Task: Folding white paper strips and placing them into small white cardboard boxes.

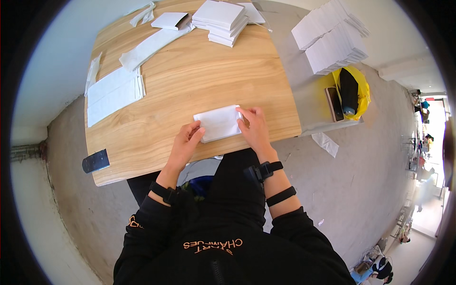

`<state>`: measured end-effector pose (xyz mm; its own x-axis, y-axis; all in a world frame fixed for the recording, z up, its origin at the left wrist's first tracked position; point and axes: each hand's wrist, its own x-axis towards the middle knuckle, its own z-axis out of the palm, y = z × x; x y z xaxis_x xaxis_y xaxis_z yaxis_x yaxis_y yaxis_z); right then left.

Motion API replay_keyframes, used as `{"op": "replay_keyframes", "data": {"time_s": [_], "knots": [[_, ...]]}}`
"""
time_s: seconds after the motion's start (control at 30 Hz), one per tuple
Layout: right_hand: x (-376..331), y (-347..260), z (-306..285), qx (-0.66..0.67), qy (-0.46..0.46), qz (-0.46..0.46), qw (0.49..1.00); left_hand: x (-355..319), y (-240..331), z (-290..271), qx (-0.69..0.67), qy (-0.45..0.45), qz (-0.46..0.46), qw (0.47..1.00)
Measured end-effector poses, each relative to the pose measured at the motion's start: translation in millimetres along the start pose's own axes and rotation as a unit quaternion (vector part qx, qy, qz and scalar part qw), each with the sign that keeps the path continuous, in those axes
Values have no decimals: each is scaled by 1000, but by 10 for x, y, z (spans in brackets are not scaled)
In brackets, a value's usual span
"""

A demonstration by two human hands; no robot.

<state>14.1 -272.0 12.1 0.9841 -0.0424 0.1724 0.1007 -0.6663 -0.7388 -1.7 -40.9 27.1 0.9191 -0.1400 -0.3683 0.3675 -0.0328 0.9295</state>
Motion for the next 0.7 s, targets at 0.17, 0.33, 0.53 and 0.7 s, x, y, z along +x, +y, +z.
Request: {"op": "replay_keyframes", "data": {"time_s": [0.17,0.33,0.53,0.7], "knots": [[7,-1,-21,-5,-2,-14,1000,-41,26,-56,95,17,17,995],[58,-167,29,-3,71,-24,997,-145,199,174,474,108,261,834],[167,-417,362,-34,36,-69,996,-35,121,399,566,5,310,764],[261,-413,492,-93,-6,-77,993,48,-56,378,592,16,279,756]]}}
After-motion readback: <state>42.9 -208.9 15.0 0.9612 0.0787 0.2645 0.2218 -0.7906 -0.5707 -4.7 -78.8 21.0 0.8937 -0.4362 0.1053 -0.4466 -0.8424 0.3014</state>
